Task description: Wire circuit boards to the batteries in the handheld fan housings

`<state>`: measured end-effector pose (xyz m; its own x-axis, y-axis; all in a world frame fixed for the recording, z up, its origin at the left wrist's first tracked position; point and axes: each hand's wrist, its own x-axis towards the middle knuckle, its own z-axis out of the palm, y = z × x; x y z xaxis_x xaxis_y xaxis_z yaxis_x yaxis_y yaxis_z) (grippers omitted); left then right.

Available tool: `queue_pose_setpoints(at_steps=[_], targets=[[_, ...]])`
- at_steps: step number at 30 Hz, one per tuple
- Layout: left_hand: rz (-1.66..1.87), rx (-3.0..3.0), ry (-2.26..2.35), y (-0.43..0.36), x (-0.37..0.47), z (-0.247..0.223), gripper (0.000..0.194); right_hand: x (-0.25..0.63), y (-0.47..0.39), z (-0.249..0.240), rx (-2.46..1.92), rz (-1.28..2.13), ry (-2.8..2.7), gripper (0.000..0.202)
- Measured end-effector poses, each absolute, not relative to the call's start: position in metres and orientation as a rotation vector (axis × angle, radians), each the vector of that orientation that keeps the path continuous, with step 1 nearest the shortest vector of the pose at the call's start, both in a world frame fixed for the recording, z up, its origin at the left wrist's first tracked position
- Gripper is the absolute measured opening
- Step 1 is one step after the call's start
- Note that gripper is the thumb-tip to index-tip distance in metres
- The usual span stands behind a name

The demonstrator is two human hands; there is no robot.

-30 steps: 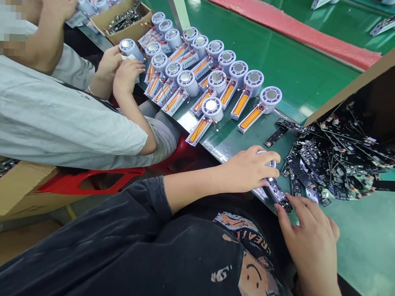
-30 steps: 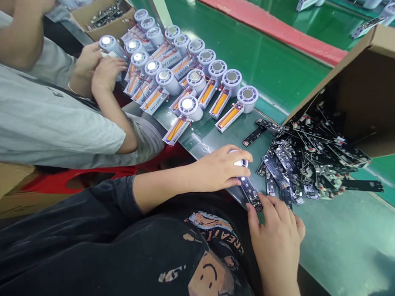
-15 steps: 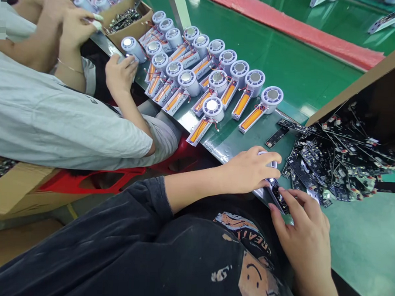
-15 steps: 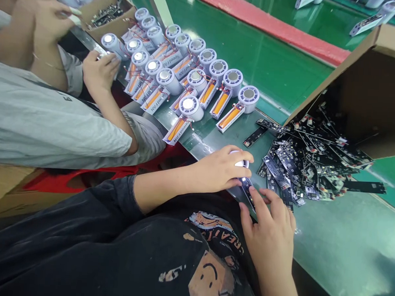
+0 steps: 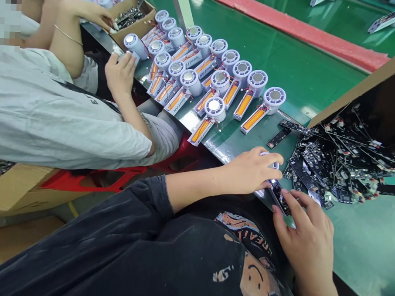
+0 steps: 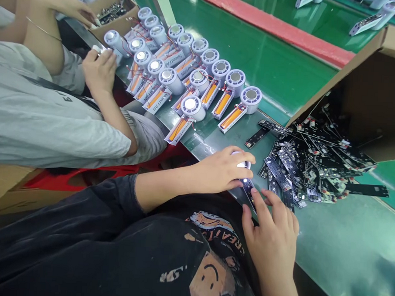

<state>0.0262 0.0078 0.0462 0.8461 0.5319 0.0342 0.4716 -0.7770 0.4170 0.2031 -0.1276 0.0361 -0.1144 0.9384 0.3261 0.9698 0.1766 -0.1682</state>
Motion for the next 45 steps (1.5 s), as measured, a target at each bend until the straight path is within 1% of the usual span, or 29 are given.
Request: queue_pose_setpoints(at_steps=[5,20,45], targets=[[0.215,2.644,0.734,0.008,0.026,0.045,0.019,0.200,-0.127,0.036,-1.856,-0.099,-2.186,0.033],[0.253,2.668,0.722,0.006,0.024,0.044,0.019,0.190,-0.128,0.038,-1.929,-0.056,-2.123,0.034],[0.262,2.672,0.730,0.004,0.025,0.042,0.020,0.189,-0.130,0.036,-1.907,-0.145,-2.153,0.034]])
